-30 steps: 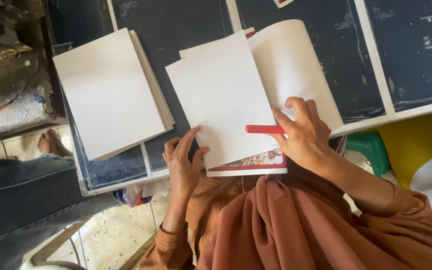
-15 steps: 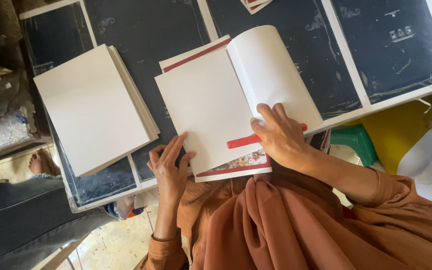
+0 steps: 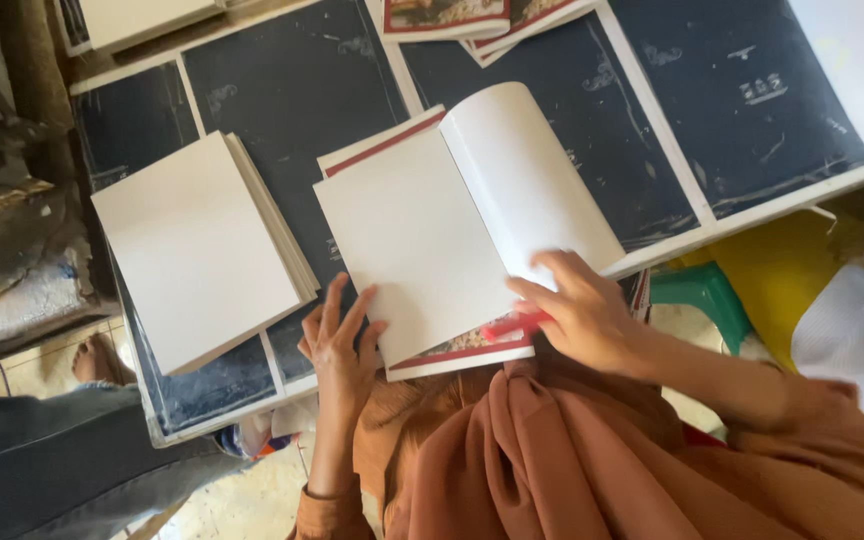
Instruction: The person inserts blank white paper sheets into the center of small book covers and stacks them on a table. They repeatedly pick up a cover, place a sheet inside, and set the assembled book down.
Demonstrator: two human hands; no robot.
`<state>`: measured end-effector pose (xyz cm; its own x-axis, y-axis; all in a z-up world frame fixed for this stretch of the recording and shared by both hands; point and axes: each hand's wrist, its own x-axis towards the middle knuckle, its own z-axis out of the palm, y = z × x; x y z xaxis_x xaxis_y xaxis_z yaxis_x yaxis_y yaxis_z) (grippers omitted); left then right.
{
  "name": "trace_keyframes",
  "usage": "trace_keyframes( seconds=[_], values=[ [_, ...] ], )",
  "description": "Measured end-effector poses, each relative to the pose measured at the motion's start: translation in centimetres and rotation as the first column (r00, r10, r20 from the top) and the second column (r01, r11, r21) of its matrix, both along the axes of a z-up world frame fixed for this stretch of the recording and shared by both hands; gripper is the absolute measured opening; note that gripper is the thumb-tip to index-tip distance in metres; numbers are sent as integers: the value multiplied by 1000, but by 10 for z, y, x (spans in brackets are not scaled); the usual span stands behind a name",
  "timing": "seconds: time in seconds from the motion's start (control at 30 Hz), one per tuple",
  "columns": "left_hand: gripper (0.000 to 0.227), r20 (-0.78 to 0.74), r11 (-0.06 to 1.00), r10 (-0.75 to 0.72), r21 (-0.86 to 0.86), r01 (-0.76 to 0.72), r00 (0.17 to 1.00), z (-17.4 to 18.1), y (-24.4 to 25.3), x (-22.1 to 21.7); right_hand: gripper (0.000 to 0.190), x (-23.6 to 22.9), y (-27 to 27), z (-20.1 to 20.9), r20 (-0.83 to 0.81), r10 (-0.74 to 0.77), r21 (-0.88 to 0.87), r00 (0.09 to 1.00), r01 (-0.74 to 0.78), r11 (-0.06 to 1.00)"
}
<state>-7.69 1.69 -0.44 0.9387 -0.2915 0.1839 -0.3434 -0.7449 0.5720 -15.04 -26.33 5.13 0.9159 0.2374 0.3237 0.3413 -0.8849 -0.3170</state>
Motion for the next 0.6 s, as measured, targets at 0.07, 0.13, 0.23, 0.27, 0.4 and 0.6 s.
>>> trace_keyframes(
  seconds=[0.07, 0.13, 0.23, 0.27, 0.4, 0.6],
  values=[
    [35, -15, 1000, 8, -14, -8, 1000, 9, -9, -6, 15, -31, -13, -7, -82, -83, 210, 993, 98, 973],
    [45, 48, 997, -25, 78, 21, 999, 16, -22, 0, 17, -42, -25, -10, -305, -68, 353, 950, 179, 918],
    [69, 138, 970, -144, 217, 112, 980, 16, -47, 11, 35, -54, -47, -33, -545, -43, 550, 837, 396, 736],
    [84, 152, 944, -230, 275, 182, 961, 13, -55, 15, 51, -56, -54, -44, -595, -63, 618, 801, 506, 602],
    [71, -1, 889, -357, 306, 340, 934, 0, -72, 16, 33, -62, -57, -70, -443, -224, 444, 868, 430, 786],
    [59, -136, 953, -302, -12, 303, 944, 3, -60, 30, 26, -6, 3, -23, 108, 147, 107, 983, -159, 982]
  ],
)
